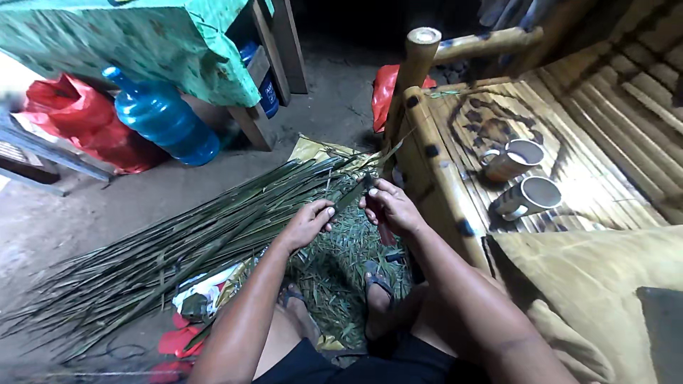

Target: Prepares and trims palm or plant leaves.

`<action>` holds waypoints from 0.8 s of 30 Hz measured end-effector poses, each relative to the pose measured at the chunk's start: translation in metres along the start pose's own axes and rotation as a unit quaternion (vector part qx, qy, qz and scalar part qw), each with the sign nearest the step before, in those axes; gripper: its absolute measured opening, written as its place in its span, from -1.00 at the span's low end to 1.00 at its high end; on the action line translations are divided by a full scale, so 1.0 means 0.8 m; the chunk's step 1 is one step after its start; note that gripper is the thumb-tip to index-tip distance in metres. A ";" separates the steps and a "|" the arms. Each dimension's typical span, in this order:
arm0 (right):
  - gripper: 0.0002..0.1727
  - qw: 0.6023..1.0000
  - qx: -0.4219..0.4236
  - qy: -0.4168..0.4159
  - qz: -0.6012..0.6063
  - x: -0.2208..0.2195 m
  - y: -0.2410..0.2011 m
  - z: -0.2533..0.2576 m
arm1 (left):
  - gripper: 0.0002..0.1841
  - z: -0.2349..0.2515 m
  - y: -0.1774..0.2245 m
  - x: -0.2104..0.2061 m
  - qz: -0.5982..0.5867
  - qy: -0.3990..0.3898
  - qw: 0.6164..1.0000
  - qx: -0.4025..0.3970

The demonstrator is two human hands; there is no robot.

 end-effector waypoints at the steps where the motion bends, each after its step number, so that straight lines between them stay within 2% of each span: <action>1: -0.52 1.000 0.001 -0.011 -0.009 -0.001 -0.002 -0.002 | -0.73 0.000 0.005 0.000 -0.006 0.005 1.000 -0.006; 6: -0.52 0.995 -0.005 -0.057 -0.079 -0.008 -0.007 -0.007 | -0.77 -0.001 0.005 -0.002 -0.032 0.017 0.999 -0.014; 10: -0.63 0.993 -0.009 0.019 -0.117 0.015 -0.013 -0.006 | -0.77 -0.005 0.003 0.019 0.000 0.090 0.996 -0.005; 12: -0.71 0.993 0.020 0.029 -0.113 0.023 -0.019 -0.001 | -0.76 -0.003 0.001 0.030 0.011 0.141 0.990 -0.015; 15: -0.67 0.987 0.080 -0.049 -0.130 0.017 -0.026 0.000 | -0.75 -0.003 0.000 0.030 0.039 0.167 0.984 -0.048; 19: -0.59 0.970 0.042 -0.137 -0.195 -0.002 -0.009 -0.001 | -0.74 -0.011 0.012 0.021 0.136 0.172 0.970 -0.109; 21: -0.60 0.972 0.032 -0.140 -0.186 -0.004 -0.006 0.000 | -0.73 -0.018 0.015 0.017 0.190 0.192 0.951 -0.151; 24: -0.62 0.982 0.042 -0.096 -0.160 0.005 -0.015 0.005 | -0.72 -0.028 0.010 0.015 0.208 0.216 0.935 -0.190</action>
Point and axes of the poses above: each hand's wrist, its own z-axis towards the middle knuckle, its own x-axis out of the back of the hand, y = z × x, the point moved 6 cm from there along z, towards the middle knuckle, and after that the axes turned 10 degrees about x, right-handed, at the moved point
